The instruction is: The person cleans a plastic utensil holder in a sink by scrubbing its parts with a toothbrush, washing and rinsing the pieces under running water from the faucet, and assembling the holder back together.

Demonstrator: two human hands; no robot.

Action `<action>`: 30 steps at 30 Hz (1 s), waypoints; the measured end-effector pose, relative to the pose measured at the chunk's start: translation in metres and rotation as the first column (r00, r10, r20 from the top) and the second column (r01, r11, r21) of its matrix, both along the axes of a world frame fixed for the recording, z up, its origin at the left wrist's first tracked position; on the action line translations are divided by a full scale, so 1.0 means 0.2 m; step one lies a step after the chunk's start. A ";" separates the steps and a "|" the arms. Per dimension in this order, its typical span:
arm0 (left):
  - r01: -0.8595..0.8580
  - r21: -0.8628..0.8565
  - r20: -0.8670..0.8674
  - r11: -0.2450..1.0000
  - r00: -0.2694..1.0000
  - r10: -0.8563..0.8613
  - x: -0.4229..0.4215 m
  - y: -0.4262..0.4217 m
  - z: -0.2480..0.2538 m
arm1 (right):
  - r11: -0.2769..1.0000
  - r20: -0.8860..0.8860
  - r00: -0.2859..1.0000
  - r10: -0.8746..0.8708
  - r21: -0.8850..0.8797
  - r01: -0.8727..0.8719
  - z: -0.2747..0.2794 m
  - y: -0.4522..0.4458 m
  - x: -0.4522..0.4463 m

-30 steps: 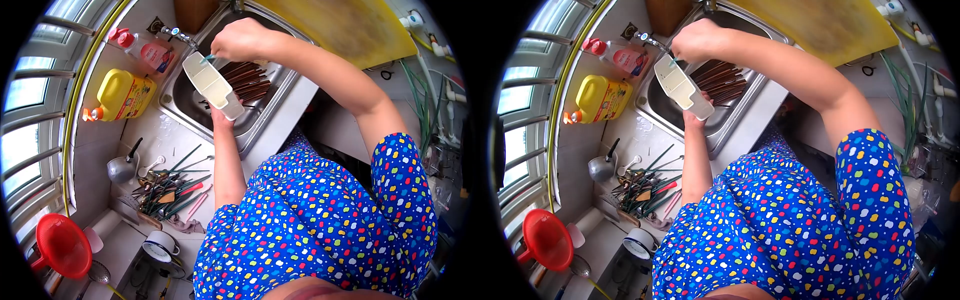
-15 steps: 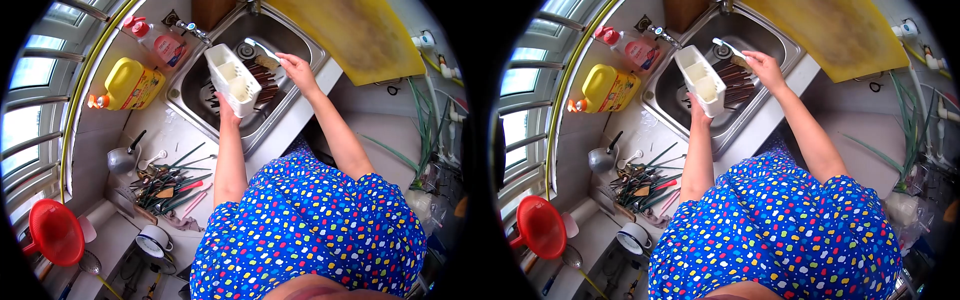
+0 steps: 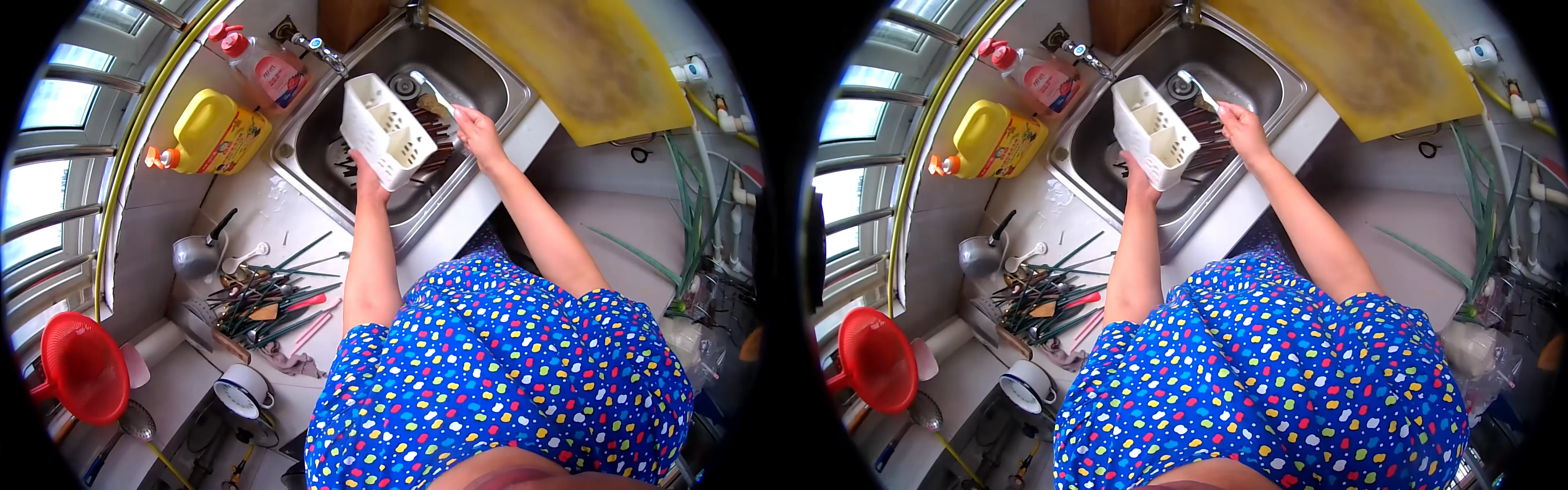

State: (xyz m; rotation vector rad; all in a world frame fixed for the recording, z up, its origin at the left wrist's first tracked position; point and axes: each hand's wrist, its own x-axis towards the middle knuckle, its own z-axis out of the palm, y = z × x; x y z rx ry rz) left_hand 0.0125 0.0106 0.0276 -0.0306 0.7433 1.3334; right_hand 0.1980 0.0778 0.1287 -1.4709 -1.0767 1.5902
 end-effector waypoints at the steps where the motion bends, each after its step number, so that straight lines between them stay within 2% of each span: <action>1: -0.052 -0.018 0.088 0.998 0.995 0.053 0.00 0.00 0.05 | 0.999 0.019 0.999 -0.049 -0.016 0.049 -0.05 0.02 0.00; 3: -0.060 -0.033 0.060 0.998 0.996 0.062 0.00 0.00 0.06 | 0.999 0.052 0.999 -0.006 -0.041 0.008 -0.14 0.06 0.01; 5: 0.005 -0.036 0.030 0.999 1.000 -0.004 0.00 -0.01 0.03 | 0.996 0.188 0.978 0.085 -0.043 -0.078 -0.23 0.10 -0.01; 7: -0.022 -0.078 0.055 0.997 0.998 0.027 0.00 -0.02 0.01 | 0.992 0.241 0.962 0.129 -0.039 -0.123 -0.43 0.15 -0.01; 9: -0.080 -0.021 0.205 0.997 0.975 0.083 -0.02 -0.02 -0.07 | 0.968 0.529 0.819 0.222 -0.019 -0.250 -0.50 0.17 -0.03; 10: -0.061 -0.030 0.224 0.998 0.972 0.066 -0.03 -0.02 -0.09 | 0.964 0.519 0.814 0.260 -0.093 -0.249 -0.51 0.17 -0.03; 11: -0.060 -0.031 0.222 0.998 0.973 0.066 -0.04 -0.03 -0.11 | 0.964 0.517 0.816 0.260 -0.094 -0.248 -0.51 0.16 -0.04; 13: -0.047 -0.005 0.222 0.999 0.974 0.047 -0.05 -0.04 -0.02 | 0.931 0.580 0.731 0.359 -0.173 -0.320 -0.49 0.14 -0.06; 14: -0.055 -0.029 0.209 0.998 0.976 0.060 -0.05 -0.04 0.03 | 0.887 0.509 0.730 0.457 -0.325 -0.328 -0.45 0.14 -0.07; 15: -0.059 -0.032 0.207 0.998 0.976 0.064 -0.04 -0.04 0.03 | 0.885 0.506 0.729 0.461 -0.328 -0.332 -0.45 0.11 -0.07; 17: -0.064 -0.027 0.202 0.998 0.977 0.068 -0.05 -0.05 0.02 | 0.848 0.815 0.484 0.318 -0.016 -0.530 -0.46 0.06 -0.10; 18: -0.070 -0.031 0.201 0.997 0.977 0.075 -0.05 -0.05 0.01 | 0.841 0.666 0.601 0.442 -0.075 -0.536 -0.50 0.09 -0.10; 19: -0.105 -0.032 0.199 0.994 0.974 0.110 -0.04 -0.05 0.00 | 0.837 0.666 0.596 0.449 -0.078 -0.542 -0.38 0.06 -0.14; 20: -0.139 -0.035 0.197 0.990 0.970 0.144 -0.04 -0.05 0.00 | 0.872 0.285 0.825 0.488 -0.198 -0.448 -0.25 0.02 -0.17; 21: -0.174 -0.036 0.196 0.984 0.964 0.178 -0.04 -0.05 0.00 | 0.852 -0.131 0.919 0.371 -0.346 -0.393 -0.15 -0.02 -0.19; 23: -0.180 -0.056 0.198 0.982 0.962 0.188 -0.04 -0.06 0.00 | 0.719 -0.506 0.725 0.467 -0.261 -0.645 -0.21 -0.08 -0.19; 24: -0.194 -0.048 0.177 0.980 0.964 0.200 -0.03 -0.06 0.02 | 0.703 -0.561 0.653 0.509 -0.166 -0.691 -0.21 -0.12 -0.21; 25: -0.216 -0.044 0.156 0.975 0.963 0.220 -0.03 -0.07 0.03 | 0.692 -0.574 0.629 0.524 -0.145 -0.708 -0.22 -0.15 -0.22; 27: -0.276 -0.038 0.028 0.960 0.960 0.277 -0.02 -0.11 0.01 | 0.736 -0.506 0.722 0.473 -0.225 -0.639 -0.15 -0.21 -0.22; 28: -0.273 -0.003 0.031 0.962 0.962 0.273 -0.01 -0.12 0.03 | 0.715 -0.551 0.685 0.477 -0.209 -0.667 -0.14 -0.23 -0.22; 29: -0.282 0.035 0.024 0.959 0.959 0.282 -0.01 -0.12 0.04 | 0.763 -0.564 0.718 0.407 -0.223 -0.607 -0.13 -0.26 -0.21; 30: -0.304 -0.001 -0.043 0.953 0.952 0.303 0.00 -0.12 0.09 | 0.743 -0.500 0.750 0.433 -0.274 -0.611 -0.09 -0.26 -0.21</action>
